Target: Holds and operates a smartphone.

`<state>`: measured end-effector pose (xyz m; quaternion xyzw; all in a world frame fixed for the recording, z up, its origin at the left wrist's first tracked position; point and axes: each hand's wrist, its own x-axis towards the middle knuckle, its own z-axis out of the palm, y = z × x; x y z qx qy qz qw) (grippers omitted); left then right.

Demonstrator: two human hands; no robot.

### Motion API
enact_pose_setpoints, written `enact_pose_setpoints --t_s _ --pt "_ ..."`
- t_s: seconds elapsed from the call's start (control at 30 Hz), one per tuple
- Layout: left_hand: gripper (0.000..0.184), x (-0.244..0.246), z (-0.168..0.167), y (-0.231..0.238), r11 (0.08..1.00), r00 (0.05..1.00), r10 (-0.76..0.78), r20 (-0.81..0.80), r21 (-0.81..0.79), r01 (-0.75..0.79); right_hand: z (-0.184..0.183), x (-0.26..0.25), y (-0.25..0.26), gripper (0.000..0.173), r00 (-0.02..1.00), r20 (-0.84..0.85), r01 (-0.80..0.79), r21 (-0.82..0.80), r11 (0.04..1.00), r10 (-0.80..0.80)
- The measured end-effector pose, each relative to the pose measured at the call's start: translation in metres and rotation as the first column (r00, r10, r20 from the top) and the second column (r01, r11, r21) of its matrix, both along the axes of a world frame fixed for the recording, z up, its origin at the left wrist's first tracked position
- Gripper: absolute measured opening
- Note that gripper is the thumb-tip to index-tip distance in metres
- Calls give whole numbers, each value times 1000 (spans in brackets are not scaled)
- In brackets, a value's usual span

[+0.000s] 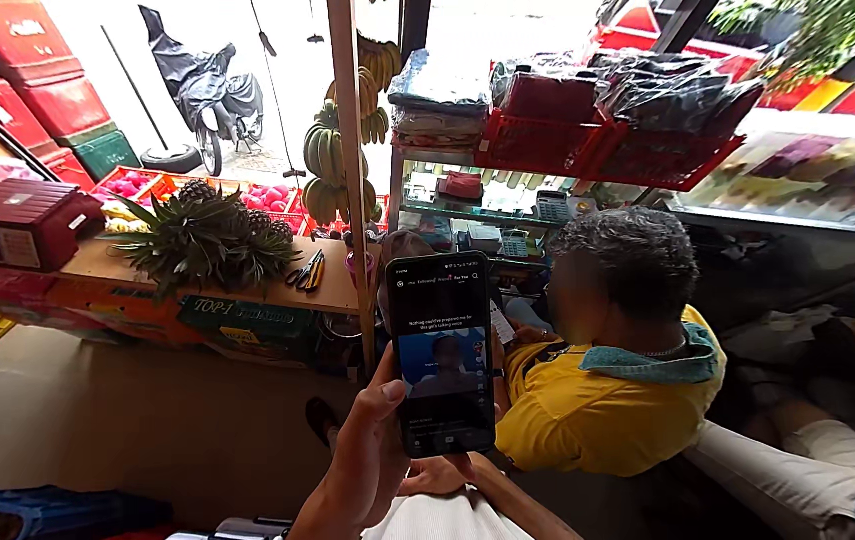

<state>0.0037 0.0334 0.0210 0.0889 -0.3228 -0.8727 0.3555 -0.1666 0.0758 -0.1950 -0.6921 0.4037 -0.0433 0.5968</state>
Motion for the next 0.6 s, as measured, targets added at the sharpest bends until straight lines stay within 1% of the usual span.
enact_pose_setpoints --t_s 0.07,0.17,0.27,0.37,0.6 --pt "82 0 0 0 1000 1000 3 -6 -1 -3 -3 0 0 53 1000 9 4 4 1000 -4" --pt "85 0 -1 0 1000 1000 0 2 7 0 16 0 -1 50 1000 -10 -21 12 1000 21" --pt "85 0 0 0 1000 1000 -1 2 13 1 14 0 0 49 1000 -9 -9 9 1000 9" --pt "84 0 0 0 1000 1000 -7 -5 4 7 24 0 -1 49 1000 -29 -12 35 999 13" --pt "82 -1 -1 0 1000 1000 -6 -13 7 6 21 0 -1 49 999 -34 -20 10 1000 21"
